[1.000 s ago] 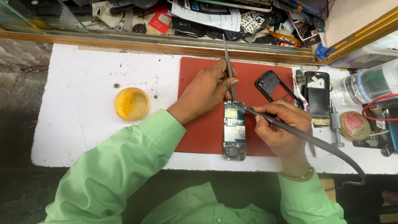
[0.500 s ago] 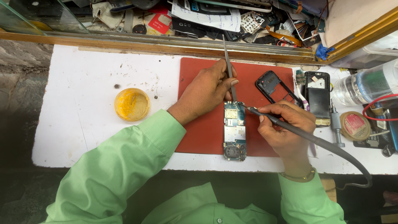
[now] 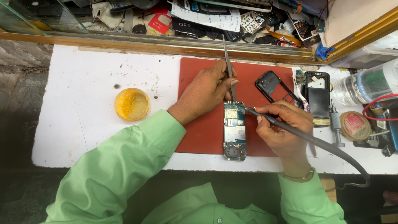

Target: The person uses a hot air gun to heat a smartphone motherboard, then applies flux paste with a small brush. They use tweezers and a soldering iron to work on specific components on the board. The person repeatedly heats and solders different areas of the motherboard.

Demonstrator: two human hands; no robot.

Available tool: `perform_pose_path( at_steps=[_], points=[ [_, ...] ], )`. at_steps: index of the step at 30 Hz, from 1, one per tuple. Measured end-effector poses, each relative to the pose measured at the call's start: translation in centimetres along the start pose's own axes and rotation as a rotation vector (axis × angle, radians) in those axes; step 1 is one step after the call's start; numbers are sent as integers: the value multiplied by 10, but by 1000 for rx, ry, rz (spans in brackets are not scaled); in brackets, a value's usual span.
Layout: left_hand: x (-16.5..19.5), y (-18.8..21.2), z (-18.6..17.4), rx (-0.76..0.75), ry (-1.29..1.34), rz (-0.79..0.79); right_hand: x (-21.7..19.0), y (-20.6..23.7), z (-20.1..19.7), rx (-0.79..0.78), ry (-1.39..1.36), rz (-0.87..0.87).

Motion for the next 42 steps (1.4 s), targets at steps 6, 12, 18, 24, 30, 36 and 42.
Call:
perform_pose_path(
  at_steps=[6, 12, 18, 24, 30, 36, 42],
  points=[
    [0, 0, 0, 0, -18, -15, 2, 0, 2, -21, 7, 26],
    [0, 0, 0, 2, -19, -14, 6, -1, 2, -20, -10, 43],
    [-1, 1, 0, 1, -9, -14, 6, 0, 1, -20, -1, 47],
    [-1, 0, 0, 5, -8, -10, 5, -1, 0, -18, -9, 49],
    [0, 1, 0, 2, 2, -4, 6, 0, 0, -13, -18, 56],
    [0, 0, 0, 1, -8, -21, 6, 0, 1, -11, -14, 49],
    [0, 0, 0, 6, -7, -11, 6, -1, 2, -16, -32, 42]
  ],
)
Point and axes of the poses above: each hand's wrist, its own y-axis away from the middle knuckle, its own z-axis out of the palm, x = y × z, the point moved 7 cm from there along -y, towards the middle knuckle, and after that the axes turned 12 degrees about x, right-handed, at the moved point
